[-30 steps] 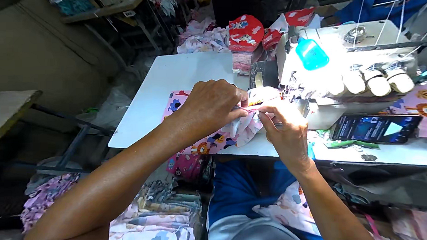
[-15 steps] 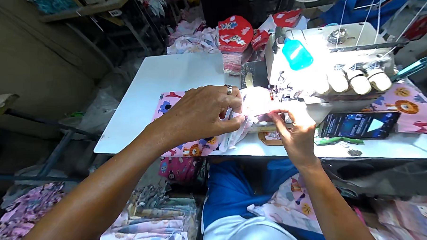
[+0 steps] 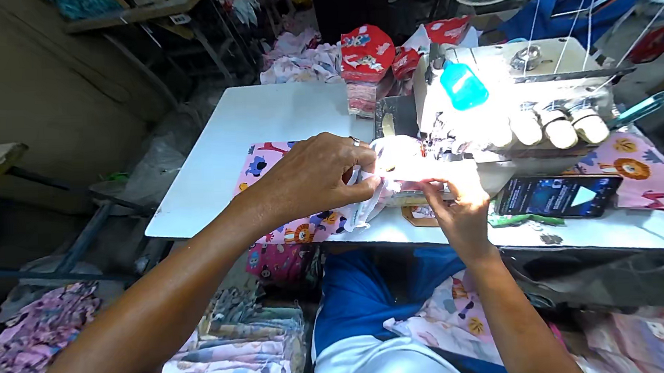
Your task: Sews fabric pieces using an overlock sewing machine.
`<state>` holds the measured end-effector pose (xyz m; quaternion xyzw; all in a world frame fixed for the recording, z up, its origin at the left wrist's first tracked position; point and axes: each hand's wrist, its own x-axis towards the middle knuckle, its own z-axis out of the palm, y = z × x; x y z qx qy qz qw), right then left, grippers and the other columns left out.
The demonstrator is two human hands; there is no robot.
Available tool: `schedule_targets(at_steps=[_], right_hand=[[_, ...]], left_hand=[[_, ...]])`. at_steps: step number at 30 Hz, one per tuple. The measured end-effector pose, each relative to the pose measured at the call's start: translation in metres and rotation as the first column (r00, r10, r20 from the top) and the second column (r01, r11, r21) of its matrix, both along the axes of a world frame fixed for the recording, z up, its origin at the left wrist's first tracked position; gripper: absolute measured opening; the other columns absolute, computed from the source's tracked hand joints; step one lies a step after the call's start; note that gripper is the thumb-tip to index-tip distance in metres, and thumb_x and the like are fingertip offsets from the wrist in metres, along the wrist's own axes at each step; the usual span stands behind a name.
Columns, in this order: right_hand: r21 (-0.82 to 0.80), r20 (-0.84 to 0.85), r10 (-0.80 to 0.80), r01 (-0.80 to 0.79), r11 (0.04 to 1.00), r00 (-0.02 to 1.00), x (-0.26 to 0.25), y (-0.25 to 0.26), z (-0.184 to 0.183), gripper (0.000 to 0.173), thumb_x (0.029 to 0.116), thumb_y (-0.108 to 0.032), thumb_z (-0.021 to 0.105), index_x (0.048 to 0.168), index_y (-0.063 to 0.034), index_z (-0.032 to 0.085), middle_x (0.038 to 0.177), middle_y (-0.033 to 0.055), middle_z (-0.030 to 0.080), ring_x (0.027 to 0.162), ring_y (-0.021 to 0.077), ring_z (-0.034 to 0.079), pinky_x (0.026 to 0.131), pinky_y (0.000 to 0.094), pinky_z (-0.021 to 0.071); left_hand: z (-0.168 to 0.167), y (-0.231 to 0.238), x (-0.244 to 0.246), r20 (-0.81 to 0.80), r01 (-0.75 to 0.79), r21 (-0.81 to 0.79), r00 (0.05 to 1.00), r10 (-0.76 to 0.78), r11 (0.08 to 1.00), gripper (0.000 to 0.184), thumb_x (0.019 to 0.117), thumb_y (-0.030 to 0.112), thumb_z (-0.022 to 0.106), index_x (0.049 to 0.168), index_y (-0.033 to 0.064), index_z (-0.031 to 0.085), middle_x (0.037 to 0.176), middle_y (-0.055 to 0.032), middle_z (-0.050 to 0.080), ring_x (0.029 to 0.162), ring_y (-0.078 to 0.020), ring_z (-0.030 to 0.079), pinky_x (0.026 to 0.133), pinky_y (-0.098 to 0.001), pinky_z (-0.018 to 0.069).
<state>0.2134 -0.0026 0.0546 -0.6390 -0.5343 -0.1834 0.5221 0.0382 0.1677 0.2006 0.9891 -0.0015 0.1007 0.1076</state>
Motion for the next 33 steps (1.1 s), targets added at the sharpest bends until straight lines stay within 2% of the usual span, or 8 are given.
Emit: schedule_targets(at_steps=[3,8,15,19,22,24,26,33], right_hand=[[-0.045,0.061,-0.024,0.027,0.999,0.998,0.003,0.000,0.002,0.016,0.0975,-0.017,0.070,0.102,-0.0039,0.078,0.100,0.0143,0.073,0.098,0.0263,0.067,0.091,0.0415,0.0498],[-0.052,0.089,-0.043,0.047,0.998,0.995,0.006,-0.005,0.007,0.015,0.0975,-0.016,0.069,0.099,-0.0036,0.078,0.101,0.0152,0.073,0.101,0.0281,0.067,0.094,0.0403,0.0494],[-0.096,0.128,-0.005,0.018,0.995,0.992,0.011,-0.007,0.015,0.016,0.0981,-0.011,0.067,0.108,-0.0062,0.079,0.101,0.0152,0.072,0.099,0.0290,0.066,0.090,0.0416,0.0495],[-0.115,0.131,0.044,-0.028,0.993,0.990,0.015,-0.011,0.016,0.013,0.0980,-0.011,0.067,0.101,-0.0040,0.078,0.108,0.0145,0.072,0.106,0.0275,0.066,0.095,0.0386,0.0507],[-0.130,0.158,0.044,-0.023,0.991,0.986,0.018,-0.019,0.011,0.013,0.0981,-0.011,0.066,0.102,-0.0028,0.076,0.104,0.0143,0.073,0.103,0.0285,0.068,0.095,0.0398,0.0510],[-0.149,0.215,0.039,-0.007,0.989,0.976,0.019,-0.025,0.008,0.015,0.0970,-0.007,0.066,0.105,-0.0054,0.079,0.104,0.0132,0.074,0.101,0.0294,0.068,0.091,0.0420,0.0505],[-0.168,0.280,0.036,0.012,0.986,0.959,0.021,-0.032,0.008,0.018,0.0979,-0.005,0.065,0.107,-0.0093,0.080,0.111,0.0091,0.075,0.107,0.0271,0.067,0.094,0.0415,0.0495],[-0.168,0.313,-0.016,0.072,0.983,0.950,0.018,-0.046,0.001,0.025,0.0990,-0.001,0.060,0.111,-0.0104,0.080,0.118,0.0066,0.075,0.109,0.0257,0.067,0.094,0.0403,0.0473]], left_hand=[[0.001,-0.006,0.000,0.037,0.002,0.057,0.999,-0.004,0.998,0.027,0.0988,0.037,0.057,0.087,0.0158,0.068,0.075,0.0040,0.056,0.064,-0.0072,0.051,0.056,-0.0257,0.0382],[-0.005,-0.011,-0.006,0.085,-0.027,0.123,0.996,0.017,0.992,0.027,0.0979,0.039,0.058,0.100,0.0216,0.078,0.082,0.0020,0.060,0.068,-0.0115,0.057,0.059,-0.0300,0.0417],[-0.016,-0.032,-0.005,0.085,0.008,0.131,0.996,-0.019,0.991,0.023,0.0969,0.038,0.061,0.097,0.0226,0.078,0.077,0.0017,0.058,0.063,-0.0123,0.057,0.054,-0.0293,0.0413],[-0.021,-0.046,-0.003,0.107,-0.001,0.118,0.994,-0.011,0.993,0.021,0.0946,0.036,0.063,0.094,0.0230,0.079,0.076,0.0027,0.058,0.061,-0.0116,0.054,0.051,-0.0297,0.0389],[-0.035,-0.069,0.001,0.146,-0.018,0.060,0.989,0.009,0.998,0.021,0.0945,0.036,0.063,0.091,0.0224,0.079,0.074,0.0034,0.061,0.061,-0.0113,0.056,0.052,-0.0301,0.0409],[-0.048,-0.086,0.006,0.173,-0.027,0.040,0.985,0.020,0.999,0.021,0.0958,0.033,0.063,0.089,0.0205,0.078,0.070,0.0030,0.061,0.059,-0.0121,0.056,0.051,-0.0298,0.0400],[-0.060,-0.098,0.010,0.207,-0.052,0.046,0.978,0.041,0.998,0.022,0.0965,0.031,0.062,0.088,0.0187,0.078,0.065,0.0010,0.059,0.055,-0.0143,0.054,0.049,-0.0303,0.0378],[-0.078,-0.125,0.010,0.258,-0.165,0.115,0.957,0.131,0.980,0.023,0.0980,0.025,0.058,0.091,0.0162,0.078,0.070,-0.0037,0.063,0.054,-0.0180,0.056,0.045,-0.0312,0.0370]])
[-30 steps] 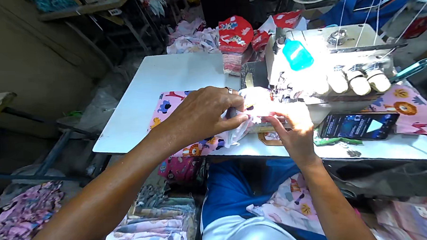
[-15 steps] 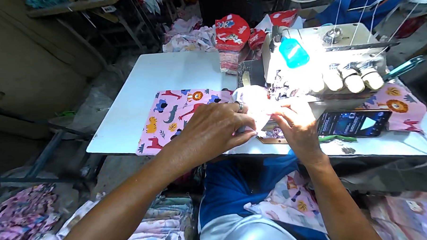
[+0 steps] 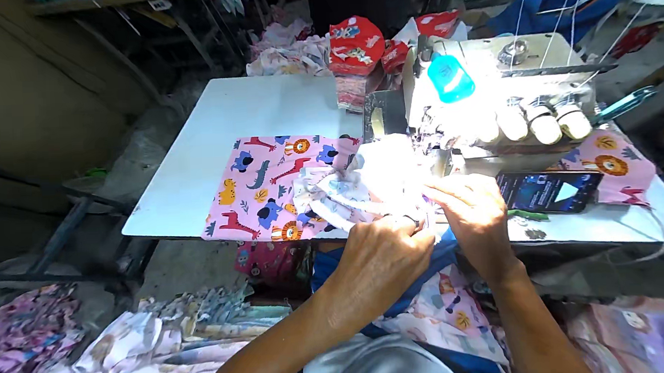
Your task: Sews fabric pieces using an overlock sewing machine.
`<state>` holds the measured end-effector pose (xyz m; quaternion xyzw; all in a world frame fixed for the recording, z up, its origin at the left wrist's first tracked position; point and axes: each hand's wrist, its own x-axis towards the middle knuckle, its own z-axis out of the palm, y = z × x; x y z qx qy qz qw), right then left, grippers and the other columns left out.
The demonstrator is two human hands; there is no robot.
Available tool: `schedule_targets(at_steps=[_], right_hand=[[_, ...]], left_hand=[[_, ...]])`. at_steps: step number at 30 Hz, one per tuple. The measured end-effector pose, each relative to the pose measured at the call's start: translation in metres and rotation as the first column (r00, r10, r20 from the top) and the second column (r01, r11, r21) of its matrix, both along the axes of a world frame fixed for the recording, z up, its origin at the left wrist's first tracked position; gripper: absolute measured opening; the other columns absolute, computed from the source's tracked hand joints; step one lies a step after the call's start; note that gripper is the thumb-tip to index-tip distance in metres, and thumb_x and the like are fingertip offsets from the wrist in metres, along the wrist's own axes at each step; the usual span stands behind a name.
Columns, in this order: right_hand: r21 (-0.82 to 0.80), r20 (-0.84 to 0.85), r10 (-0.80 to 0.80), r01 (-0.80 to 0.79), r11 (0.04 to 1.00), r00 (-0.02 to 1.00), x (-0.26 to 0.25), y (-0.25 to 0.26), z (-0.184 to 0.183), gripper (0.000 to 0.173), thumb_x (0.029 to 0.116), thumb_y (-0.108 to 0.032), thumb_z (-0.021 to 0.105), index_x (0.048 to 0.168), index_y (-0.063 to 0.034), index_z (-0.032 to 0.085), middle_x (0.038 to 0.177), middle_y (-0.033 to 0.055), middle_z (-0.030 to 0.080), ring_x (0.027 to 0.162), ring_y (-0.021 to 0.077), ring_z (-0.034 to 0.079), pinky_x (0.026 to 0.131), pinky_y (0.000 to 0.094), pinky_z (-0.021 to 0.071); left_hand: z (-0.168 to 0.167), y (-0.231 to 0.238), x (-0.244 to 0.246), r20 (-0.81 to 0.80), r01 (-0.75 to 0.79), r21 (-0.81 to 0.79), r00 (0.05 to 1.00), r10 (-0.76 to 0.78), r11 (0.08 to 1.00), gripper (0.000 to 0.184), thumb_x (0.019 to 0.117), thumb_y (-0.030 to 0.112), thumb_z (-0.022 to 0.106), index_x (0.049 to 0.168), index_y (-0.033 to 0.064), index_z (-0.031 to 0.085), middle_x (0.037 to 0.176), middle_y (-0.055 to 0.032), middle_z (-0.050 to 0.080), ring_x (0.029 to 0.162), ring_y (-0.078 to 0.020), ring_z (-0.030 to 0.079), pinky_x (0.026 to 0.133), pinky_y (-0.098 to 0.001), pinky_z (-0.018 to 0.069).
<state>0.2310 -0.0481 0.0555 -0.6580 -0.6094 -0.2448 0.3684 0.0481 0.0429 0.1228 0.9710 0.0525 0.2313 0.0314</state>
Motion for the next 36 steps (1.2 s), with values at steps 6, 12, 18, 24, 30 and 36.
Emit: schedule_targets(at_steps=[6,12,18,24,30,36], right_hand=[[0.034,-0.646,-0.062,0.109,0.993,0.761,-0.049,-0.005,-0.036,0.020,0.0951,-0.005,0.062,0.109,0.0040,0.074,0.106,0.0128,0.073,0.102,0.0111,0.070,0.093,0.0235,0.0548],[0.066,-0.739,0.117,-0.102,0.993,0.663,-0.100,0.002,-0.047,0.018,0.0863,-0.010,0.067,0.095,0.0059,0.068,0.085,0.0110,0.071,0.087,0.0076,0.070,0.085,0.0184,0.0541],[0.019,-0.652,0.136,-0.163,0.987,0.746,-0.099,0.018,-0.037,0.016,0.0859,-0.010,0.068,0.093,0.0036,0.072,0.088,0.0144,0.073,0.088,0.0191,0.072,0.084,0.0281,0.0570],[-0.015,-0.664,0.156,-0.222,0.975,0.732,-0.101,0.021,-0.040,0.016,0.0922,-0.008,0.064,0.100,-0.0009,0.077,0.099,0.0130,0.074,0.091,0.0154,0.072,0.083,0.0229,0.0571],[0.075,-0.721,0.155,-0.146,0.986,0.676,-0.068,-0.002,-0.042,0.022,0.0988,-0.004,0.058,0.112,0.0023,0.074,0.111,0.0122,0.073,0.100,0.0118,0.071,0.089,0.0248,0.0592],[0.108,-0.912,0.214,-0.297,0.949,0.351,-0.068,0.013,-0.002,0.030,0.1058,-0.011,0.052,0.128,0.0075,0.063,0.096,0.0086,0.074,0.070,0.0105,0.073,0.065,0.0267,0.0651]], left_hand=[[-0.003,-0.010,0.003,-0.032,-0.044,0.059,0.998,0.046,0.997,0.021,0.0973,0.023,0.059,0.089,0.0157,0.077,0.072,-0.0041,0.063,0.055,-0.0185,0.058,0.045,-0.0310,0.0376],[-0.002,0.000,0.017,-0.080,-0.074,0.080,0.994,0.080,0.994,0.020,0.0970,0.023,0.061,0.088,0.0124,0.075,0.062,-0.0031,0.055,0.052,-0.0193,0.054,0.043,-0.0314,0.0356],[0.000,0.018,0.045,-0.061,-0.127,0.131,0.989,0.136,0.983,0.018,0.0963,0.020,0.063,0.089,0.0121,0.077,0.062,-0.0035,0.052,0.053,-0.0198,0.053,0.044,-0.0315,0.0316],[0.003,0.035,0.063,-0.057,-0.150,0.152,0.985,0.160,0.977,0.015,0.0937,0.016,0.065,0.088,0.0085,0.077,0.062,-0.0062,0.055,0.055,-0.0237,0.056,0.046,-0.0366,0.0346],[0.026,0.068,0.062,-0.144,-0.111,0.000,0.984,0.109,0.994,0.017,0.0953,0.022,0.066,0.089,0.0102,0.076,0.071,-0.0097,0.065,0.066,-0.0295,0.066,0.055,-0.0460,0.0484],[0.060,0.104,0.063,-0.331,-0.081,-0.070,0.942,0.054,0.994,0.021,0.0910,0.025,0.067,0.077,0.0086,0.066,0.076,-0.0081,0.060,0.074,-0.0257,0.062,0.061,-0.0442,0.0448]])
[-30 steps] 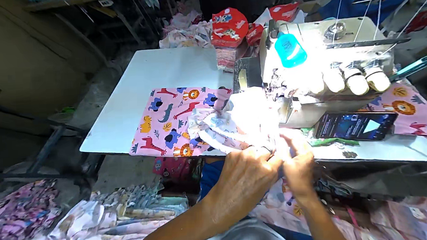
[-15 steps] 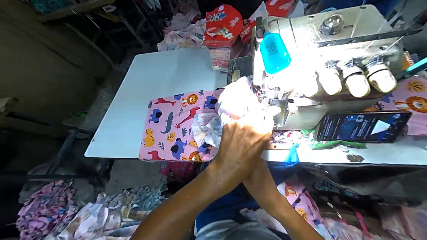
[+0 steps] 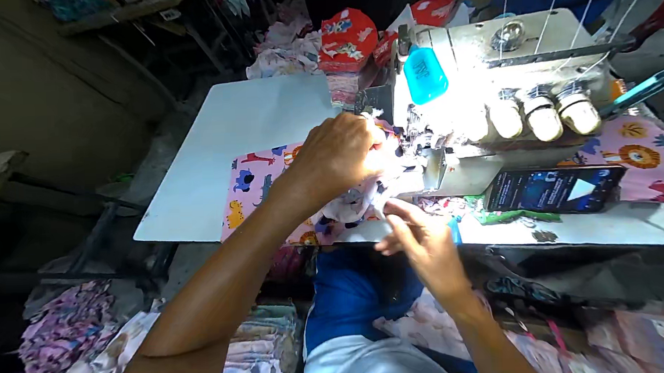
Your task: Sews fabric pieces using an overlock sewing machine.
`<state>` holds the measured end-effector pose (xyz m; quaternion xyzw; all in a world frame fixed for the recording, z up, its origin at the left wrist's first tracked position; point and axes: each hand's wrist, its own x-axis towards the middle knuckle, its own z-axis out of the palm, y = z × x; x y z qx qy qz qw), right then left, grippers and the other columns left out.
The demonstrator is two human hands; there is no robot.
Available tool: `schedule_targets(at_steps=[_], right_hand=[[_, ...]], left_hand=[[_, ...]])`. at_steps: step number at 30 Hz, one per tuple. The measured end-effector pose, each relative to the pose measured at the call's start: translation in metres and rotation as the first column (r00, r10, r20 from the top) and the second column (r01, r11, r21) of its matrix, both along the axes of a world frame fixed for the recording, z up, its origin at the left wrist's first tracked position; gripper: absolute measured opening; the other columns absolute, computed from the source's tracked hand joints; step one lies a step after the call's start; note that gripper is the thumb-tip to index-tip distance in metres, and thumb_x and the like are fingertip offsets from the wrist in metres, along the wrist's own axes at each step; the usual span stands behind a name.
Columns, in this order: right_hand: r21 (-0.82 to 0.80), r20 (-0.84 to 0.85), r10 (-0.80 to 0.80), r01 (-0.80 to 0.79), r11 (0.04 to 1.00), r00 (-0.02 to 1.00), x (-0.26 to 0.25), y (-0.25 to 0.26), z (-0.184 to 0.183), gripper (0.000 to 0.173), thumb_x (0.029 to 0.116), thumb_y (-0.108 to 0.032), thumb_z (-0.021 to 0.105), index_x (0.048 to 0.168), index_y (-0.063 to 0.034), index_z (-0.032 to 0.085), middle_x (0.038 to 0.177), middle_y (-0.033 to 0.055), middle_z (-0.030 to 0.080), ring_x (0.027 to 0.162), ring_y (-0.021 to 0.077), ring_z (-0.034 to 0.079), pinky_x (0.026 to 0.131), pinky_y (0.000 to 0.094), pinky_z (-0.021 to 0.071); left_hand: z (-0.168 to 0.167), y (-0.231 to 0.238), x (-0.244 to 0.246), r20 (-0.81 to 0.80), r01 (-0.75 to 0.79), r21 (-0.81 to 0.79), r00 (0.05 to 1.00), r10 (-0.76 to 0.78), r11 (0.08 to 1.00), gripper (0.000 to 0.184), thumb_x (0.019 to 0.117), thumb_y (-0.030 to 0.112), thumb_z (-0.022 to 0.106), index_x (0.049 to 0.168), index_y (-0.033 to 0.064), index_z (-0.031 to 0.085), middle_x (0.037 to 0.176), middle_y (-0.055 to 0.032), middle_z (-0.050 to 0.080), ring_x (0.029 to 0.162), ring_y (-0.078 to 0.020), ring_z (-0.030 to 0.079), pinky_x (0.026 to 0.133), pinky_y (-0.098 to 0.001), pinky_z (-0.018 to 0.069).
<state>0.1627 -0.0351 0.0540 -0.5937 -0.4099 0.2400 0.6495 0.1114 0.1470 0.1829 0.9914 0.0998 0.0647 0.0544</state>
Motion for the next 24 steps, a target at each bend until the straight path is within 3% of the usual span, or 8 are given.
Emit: schedule_targets(at_steps=[2,6,9,12,14,18,21,24], right_hand=[[0.059,-0.006,0.095,-0.094,0.994,0.995,-0.013,0.025,0.007,0.033,0.1049,-0.010,0.054,0.132,0.0076,0.057,0.105,0.0120,0.073,0.075,0.0136,0.075,0.068,0.0302,0.0661],[0.051,0.230,0.221,-0.239,0.970,0.948,-0.028,0.047,0.005,0.050,0.1028,-0.018,0.061,0.147,0.0034,0.048,0.134,0.0193,0.060,0.094,0.0139,0.071,0.080,0.0273,0.0611],[-0.015,0.220,0.337,-0.343,0.939,0.915,-0.021,0.030,-0.007,0.034,0.1054,-0.018,0.056,0.132,0.0009,0.064,0.122,0.0139,0.068,0.092,0.0110,0.072,0.082,0.0240,0.0610],[-0.081,0.220,0.344,-0.334,0.939,0.913,-0.007,0.007,-0.019,0.030,0.1061,-0.018,0.054,0.125,0.0002,0.069,0.114,0.0103,0.072,0.091,0.0084,0.072,0.083,0.0215,0.0596],[-0.081,0.243,0.295,-0.284,0.956,0.924,0.002,-0.004,-0.022,0.029,0.1054,-0.017,0.055,0.124,0.0002,0.070,0.113,0.0089,0.073,0.091,0.0076,0.072,0.084,0.0211,0.0595],[0.024,0.221,0.078,-0.085,0.996,0.972,0.012,-0.011,-0.008,0.025,0.1039,-0.011,0.056,0.121,0.0017,0.070,0.104,0.0074,0.073,0.083,0.0079,0.072,0.078,0.0223,0.0623],[0.137,0.151,-0.115,0.094,0.986,0.982,0.010,-0.002,0.009,0.026,0.1031,-0.006,0.055,0.124,0.0012,0.068,0.091,0.0045,0.075,0.075,0.0100,0.073,0.071,0.0240,0.0641],[0.159,0.114,-0.098,0.079,0.984,0.989,0.003,0.009,0.014,0.030,0.1034,-0.005,0.055,0.131,0.0002,0.064,0.090,0.0058,0.074,0.073,0.0112,0.073,0.069,0.0245,0.0641]], left_hand=[[0.006,-0.002,0.001,0.011,0.053,0.000,0.999,-0.053,0.999,0.022,0.0903,0.025,0.066,0.076,0.0094,0.064,0.073,-0.0065,0.058,0.073,-0.0231,0.060,0.062,-0.0420,0.0432],[0.010,0.011,0.003,0.016,0.141,-0.117,0.990,-0.140,0.983,0.033,0.0924,0.032,0.066,0.070,0.0086,0.059,0.068,-0.0027,0.053,0.068,-0.0148,0.052,0.065,-0.0356,0.0392],[0.013,0.030,-0.004,-0.076,0.036,-0.241,0.996,-0.056,0.970,0.028,0.0924,0.026,0.072,0.075,0.0054,0.064,0.073,-0.0022,0.056,0.068,-0.0096,0.051,0.064,-0.0302,0.0393],[0.014,0.037,-0.008,-0.208,-0.135,-0.449,0.977,0.043,0.883,0.020,0.0977,0.021,0.070,0.084,0.0074,0.065,0.065,0.0036,0.058,0.053,0.0005,0.052,0.051,-0.0161,0.0427],[0.014,0.040,-0.008,-0.230,-0.185,-0.504,0.970,0.076,0.843,0.017,0.0993,0.020,0.068,0.088,0.0068,0.065,0.064,0.0028,0.057,0.051,-0.0001,0.051,0.049,-0.0152,0.0417],[0.015,0.040,-0.005,-0.183,-0.139,-0.357,0.980,0.077,0.924,0.017,0.0967,0.019,0.070,0.085,0.0062,0.068,0.066,0.0022,0.052,0.058,-0.0047,0.043,0.057,-0.0250,0.0357],[0.020,0.032,-0.003,-0.086,-0.072,-0.307,0.995,0.048,0.949,0.012,0.0912,0.016,0.074,0.084,0.0079,0.068,0.069,0.0024,0.054,0.061,-0.0050,0.045,0.059,-0.0255,0.0360],[0.029,0.023,-0.002,-0.053,-0.010,-0.248,0.999,-0.003,0.969,0.015,0.0857,0.018,0.079,0.092,0.0076,0.069,0.077,-0.0003,0.059,0.069,-0.0080,0.051,0.065,-0.0277,0.0402]])
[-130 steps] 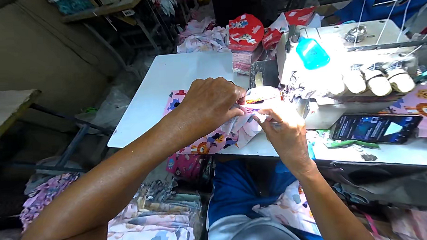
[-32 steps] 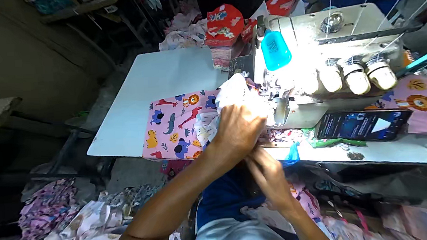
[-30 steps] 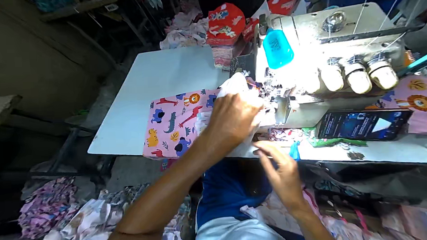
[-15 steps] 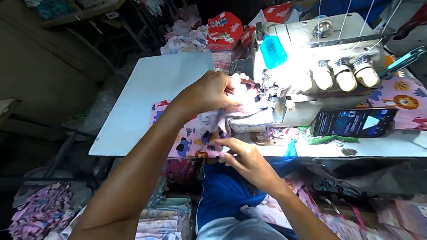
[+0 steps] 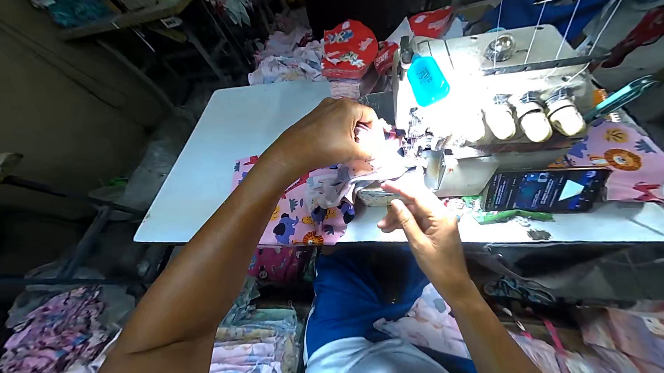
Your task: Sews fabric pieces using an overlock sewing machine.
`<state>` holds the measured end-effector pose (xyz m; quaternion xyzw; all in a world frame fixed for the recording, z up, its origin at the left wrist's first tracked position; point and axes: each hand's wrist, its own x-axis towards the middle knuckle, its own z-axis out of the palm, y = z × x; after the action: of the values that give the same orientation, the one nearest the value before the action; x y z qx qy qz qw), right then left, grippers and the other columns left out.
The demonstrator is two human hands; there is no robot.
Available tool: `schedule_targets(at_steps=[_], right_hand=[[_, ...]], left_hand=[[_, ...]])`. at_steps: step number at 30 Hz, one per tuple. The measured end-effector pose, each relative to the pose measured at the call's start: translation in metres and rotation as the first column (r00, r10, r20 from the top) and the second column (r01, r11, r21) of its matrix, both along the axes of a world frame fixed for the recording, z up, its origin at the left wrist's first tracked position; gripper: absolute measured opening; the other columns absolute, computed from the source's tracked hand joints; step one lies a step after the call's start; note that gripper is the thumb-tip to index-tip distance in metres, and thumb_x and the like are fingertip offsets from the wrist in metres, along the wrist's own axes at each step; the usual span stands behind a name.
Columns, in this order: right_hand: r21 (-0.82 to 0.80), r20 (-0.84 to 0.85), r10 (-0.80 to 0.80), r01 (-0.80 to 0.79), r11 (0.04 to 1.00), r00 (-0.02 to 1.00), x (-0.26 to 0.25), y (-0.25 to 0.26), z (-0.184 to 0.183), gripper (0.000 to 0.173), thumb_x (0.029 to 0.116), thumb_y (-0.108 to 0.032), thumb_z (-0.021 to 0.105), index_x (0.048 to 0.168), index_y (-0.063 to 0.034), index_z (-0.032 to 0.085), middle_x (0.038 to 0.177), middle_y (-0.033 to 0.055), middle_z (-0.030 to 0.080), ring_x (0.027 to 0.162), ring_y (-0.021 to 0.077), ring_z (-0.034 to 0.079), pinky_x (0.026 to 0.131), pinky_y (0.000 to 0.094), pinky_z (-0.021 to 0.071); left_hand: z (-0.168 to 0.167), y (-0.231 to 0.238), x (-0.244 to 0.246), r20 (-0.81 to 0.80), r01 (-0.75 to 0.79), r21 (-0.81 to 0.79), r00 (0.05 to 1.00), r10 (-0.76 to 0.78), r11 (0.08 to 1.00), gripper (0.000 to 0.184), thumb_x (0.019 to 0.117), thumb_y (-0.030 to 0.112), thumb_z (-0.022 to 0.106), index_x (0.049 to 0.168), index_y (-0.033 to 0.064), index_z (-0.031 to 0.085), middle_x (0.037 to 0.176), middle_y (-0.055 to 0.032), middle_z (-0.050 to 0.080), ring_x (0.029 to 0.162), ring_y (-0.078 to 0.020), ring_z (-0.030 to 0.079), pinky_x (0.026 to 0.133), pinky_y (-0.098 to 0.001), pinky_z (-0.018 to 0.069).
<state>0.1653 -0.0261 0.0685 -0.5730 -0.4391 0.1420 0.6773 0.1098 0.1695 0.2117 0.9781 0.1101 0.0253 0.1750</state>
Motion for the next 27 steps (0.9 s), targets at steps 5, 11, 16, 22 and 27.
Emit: schedule_targets(at_steps=[5,11,16,22,27], right_hand=[[-0.006,0.064,0.008,-0.007,1.000,0.998,-0.005,0.004,-0.012,0.027,0.1017,-0.004,0.057,0.127,0.0010,0.066,0.092,0.0065,0.074,0.073,0.0090,0.072,0.070,0.0225,0.0629],[-0.049,0.093,-0.011,0.016,0.999,0.996,0.003,-0.004,-0.015,0.024,0.1025,-0.005,0.056,0.123,-0.0005,0.069,0.094,0.0058,0.073,0.074,0.0083,0.072,0.071,0.0215,0.0626],[-0.057,0.092,0.011,-0.006,0.998,0.996,0.002,-0.005,-0.018,0.023,0.1020,-0.005,0.057,0.120,0.0012,0.069,0.094,0.0066,0.073,0.075,0.0075,0.071,0.071,0.0204,0.0621],[-0.070,0.109,0.017,-0.009,0.997,0.994,0.002,-0.008,-0.021,0.021,0.1016,-0.005,0.057,0.116,0.0008,0.072,0.094,0.0063,0.073,0.076,0.0069,0.071,0.072,0.0197,0.0613],[-0.068,0.098,0.012,-0.005,0.998,0.995,0.003,-0.008,-0.020,0.021,0.1015,-0.005,0.057,0.116,0.0001,0.072,0.093,0.0058,0.073,0.076,0.0068,0.071,0.072,0.0196,0.0611]], left_hand=[[-0.001,-0.003,-0.006,0.058,0.027,0.009,0.998,-0.028,1.000,0.020,0.0891,0.010,0.073,0.106,0.0079,0.063,0.087,-0.0032,0.063,0.074,-0.0090,0.059,0.067,-0.0248,0.0475],[-0.015,0.009,-0.013,0.117,0.156,0.149,0.978,-0.174,0.976,0.012,0.0927,0.011,0.067,0.102,0.0059,0.072,0.091,-0.0083,0.066,0.081,-0.0182,0.061,0.075,-0.0333,0.0474],[-0.014,0.005,-0.011,0.092,0.156,0.153,0.981,-0.171,0.976,0.009,0.0926,0.011,0.068,0.098,0.0046,0.069,0.089,-0.0087,0.066,0.080,-0.0178,0.060,0.074,-0.0327,0.0460],[-0.016,0.004,-0.011,0.088,0.107,0.183,0.988,-0.125,0.977,0.018,0.0916,0.019,0.072,0.090,0.0023,0.065,0.081,-0.0095,0.062,0.074,-0.0200,0.060,0.069,-0.0359,0.0464],[-0.010,-0.005,-0.008,0.136,0.007,0.121,0.990,-0.023,0.993,0.017,0.0924,0.018,0.072,0.089,0.0049,0.061,0.072,-0.0037,0.056,0.064,-0.0121,0.054,0.062,-0.0289,0.0420]])
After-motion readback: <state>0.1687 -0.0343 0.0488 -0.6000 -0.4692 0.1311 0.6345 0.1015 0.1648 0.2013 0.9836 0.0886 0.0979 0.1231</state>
